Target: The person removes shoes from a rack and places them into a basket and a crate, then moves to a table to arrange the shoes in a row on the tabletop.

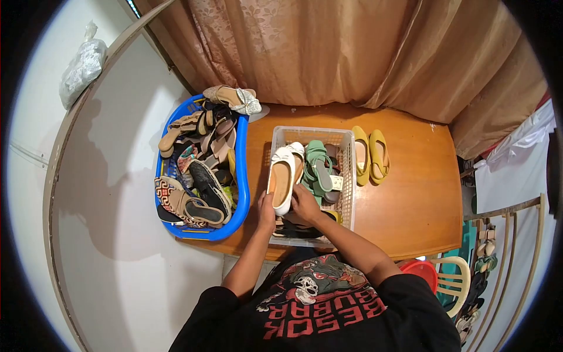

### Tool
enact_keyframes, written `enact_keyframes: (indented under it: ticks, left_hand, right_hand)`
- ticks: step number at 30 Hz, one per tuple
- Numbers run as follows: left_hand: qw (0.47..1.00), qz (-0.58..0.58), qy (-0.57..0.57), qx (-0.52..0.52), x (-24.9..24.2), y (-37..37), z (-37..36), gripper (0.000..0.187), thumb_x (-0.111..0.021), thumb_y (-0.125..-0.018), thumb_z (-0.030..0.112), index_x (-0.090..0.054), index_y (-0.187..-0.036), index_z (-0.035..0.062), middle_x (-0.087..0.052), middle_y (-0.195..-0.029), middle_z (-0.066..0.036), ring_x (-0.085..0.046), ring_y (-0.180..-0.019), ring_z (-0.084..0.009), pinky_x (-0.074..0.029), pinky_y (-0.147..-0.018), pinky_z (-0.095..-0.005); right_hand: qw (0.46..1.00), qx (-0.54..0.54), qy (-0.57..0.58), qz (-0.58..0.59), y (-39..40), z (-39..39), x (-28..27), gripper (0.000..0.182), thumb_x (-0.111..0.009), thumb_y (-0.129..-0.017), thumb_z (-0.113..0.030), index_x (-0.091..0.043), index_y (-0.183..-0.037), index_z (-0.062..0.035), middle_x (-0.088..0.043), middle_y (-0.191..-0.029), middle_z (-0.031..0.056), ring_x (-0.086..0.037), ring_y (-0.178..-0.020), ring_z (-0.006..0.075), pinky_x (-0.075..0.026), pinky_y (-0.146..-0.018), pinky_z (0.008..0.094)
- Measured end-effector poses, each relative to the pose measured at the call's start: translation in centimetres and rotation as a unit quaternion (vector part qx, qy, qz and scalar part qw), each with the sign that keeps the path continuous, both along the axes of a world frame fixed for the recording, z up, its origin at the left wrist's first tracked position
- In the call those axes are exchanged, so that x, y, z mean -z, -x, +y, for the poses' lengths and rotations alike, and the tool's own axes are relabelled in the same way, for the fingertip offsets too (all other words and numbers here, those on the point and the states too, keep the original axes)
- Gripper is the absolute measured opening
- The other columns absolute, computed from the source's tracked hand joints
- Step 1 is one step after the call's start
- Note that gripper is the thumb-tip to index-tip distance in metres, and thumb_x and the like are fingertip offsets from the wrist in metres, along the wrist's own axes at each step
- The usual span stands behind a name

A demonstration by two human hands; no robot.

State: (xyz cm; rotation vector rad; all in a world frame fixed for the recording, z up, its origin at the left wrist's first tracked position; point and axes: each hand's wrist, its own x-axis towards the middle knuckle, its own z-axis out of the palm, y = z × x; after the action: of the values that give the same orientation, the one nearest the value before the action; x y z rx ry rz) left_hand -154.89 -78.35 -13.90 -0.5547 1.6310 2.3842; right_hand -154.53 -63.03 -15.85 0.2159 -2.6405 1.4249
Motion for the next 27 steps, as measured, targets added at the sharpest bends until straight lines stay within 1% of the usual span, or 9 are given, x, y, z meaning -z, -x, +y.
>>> enact_keyframes:
  ticks: [3,10,15,19,20,21,23,24,27]
  left_hand:
    - [0.998,0.064,0.009,-0.001,-1.1,0.3,-0.3,0.038,-0.047,-0.093,0.022,-0.058,-0.12,-0.0013,-0.064,-0.11,-0.013,-0.061,-0.102,-0.0197,-0.047,-0.09,-0.033]
    - [0.988,0.084,-0.122,0.038,-5.1,1.6,-0.9,0.044,-0.044,-0.088,0.013,-0.047,-0.131,0.0023,-0.059,-0.12,-0.013,-0.061,-0.108,-0.0224,-0.049,-0.094,-0.0341]
    - [0.986,0.089,-0.121,0.071,-5.7,1.3,-0.1,0.047,-0.045,-0.086,0.011,-0.045,-0.132,0.0021,-0.058,-0.12,-0.014,-0.06,-0.109,-0.0226,-0.049,-0.094,-0.0339]
    - [0.985,0.087,-0.095,0.117,-5.6,0.2,2.2,0.049,-0.045,-0.086,0.009,-0.043,-0.135,0.0019,-0.057,-0.121,-0.014,-0.059,-0.109,-0.0205,-0.048,-0.094,-0.0326]
    - [0.987,0.083,-0.077,0.117,-4.7,0.0,2.8,0.052,-0.045,-0.086,0.008,-0.04,-0.137,0.0021,-0.055,-0.122,-0.014,-0.057,-0.108,-0.0191,-0.047,-0.094,-0.0311]
    - [0.986,0.08,-0.081,0.121,-4.6,-0.1,3.4,0.052,-0.045,-0.086,0.008,-0.04,-0.137,0.0021,-0.055,-0.122,-0.014,-0.057,-0.108,-0.0191,-0.047,-0.094,-0.0311]
    - [0.974,0.129,-0.078,0.172,-4.5,-0.2,4.8,0.054,-0.044,-0.086,0.008,-0.037,-0.139,0.0025,-0.054,-0.125,-0.014,-0.056,-0.11,-0.0191,-0.045,-0.096,-0.0308]
    - [0.974,0.113,-0.087,0.176,-5.7,-0.6,5.8,0.054,-0.043,-0.085,0.008,-0.037,-0.138,0.0023,-0.052,-0.126,-0.015,-0.054,-0.112,-0.0197,-0.044,-0.097,-0.0313]
    - [0.965,0.129,-0.111,0.2,-5.7,-1.1,8.6,0.053,-0.041,-0.085,0.008,-0.038,-0.137,0.0024,-0.052,-0.125,-0.014,-0.054,-0.111,-0.0197,-0.043,-0.098,-0.0315]
  right_hand:
    - [0.999,-0.017,0.032,0.017,0.2,0.5,-2.7,0.02,-0.062,-0.085,-0.007,-0.055,-0.102,0.0005,-0.054,-0.092,0.022,-0.055,-0.09,0.0432,-0.044,-0.078,0.048]
    - [0.995,-0.072,0.019,0.064,-0.8,1.1,-5.9,0.018,-0.065,-0.082,-0.006,-0.058,-0.097,-0.0001,-0.046,-0.091,0.018,-0.053,-0.087,0.0374,-0.044,-0.077,0.0422]
    - [0.989,-0.027,0.089,0.111,-1.7,1.8,-7.3,0.018,-0.068,-0.08,-0.007,-0.058,-0.091,0.0023,-0.044,-0.089,0.0116,-0.049,-0.082,0.0272,-0.043,-0.076,0.0353]
    - [0.988,0.016,0.15,0.019,-3.0,4.1,-4.5,0.013,-0.066,-0.089,-0.008,-0.061,-0.085,0.0031,-0.045,-0.087,0.0091,-0.049,-0.08,0.0187,-0.041,-0.071,0.0296]
    - [0.993,0.022,0.1,0.065,-3.7,4.7,-4.2,0.011,-0.065,-0.089,-0.002,-0.06,-0.099,0.0003,-0.045,-0.085,0.0044,-0.048,-0.077,0.0145,-0.041,-0.068,0.028]
    - [0.993,0.027,0.097,0.062,-4.2,4.7,-4.5,0.011,-0.065,-0.089,-0.002,-0.06,-0.099,0.0003,-0.045,-0.085,0.0044,-0.048,-0.077,0.0145,-0.041,-0.068,0.028]
    - [0.932,0.128,0.338,0.015,-5.2,4.7,-5.2,0.044,-0.066,-0.085,0.006,-0.048,-0.123,-0.0048,-0.044,-0.088,0.0012,-0.048,-0.077,0.0126,-0.042,-0.07,0.0264]
    - [0.928,0.142,0.343,-0.005,-5.6,5.6,-5.9,0.071,-0.065,-0.08,0.012,-0.03,-0.137,-0.0096,-0.042,-0.093,0.0008,-0.047,-0.084,0.0114,-0.045,-0.075,0.0252]
    - [0.873,0.194,0.448,-0.015,-6.1,7.5,-7.9,0.083,-0.063,-0.074,0.01,-0.026,-0.146,-0.0098,-0.049,-0.116,0.0064,-0.049,-0.102,0.0136,-0.045,-0.091,0.0283]
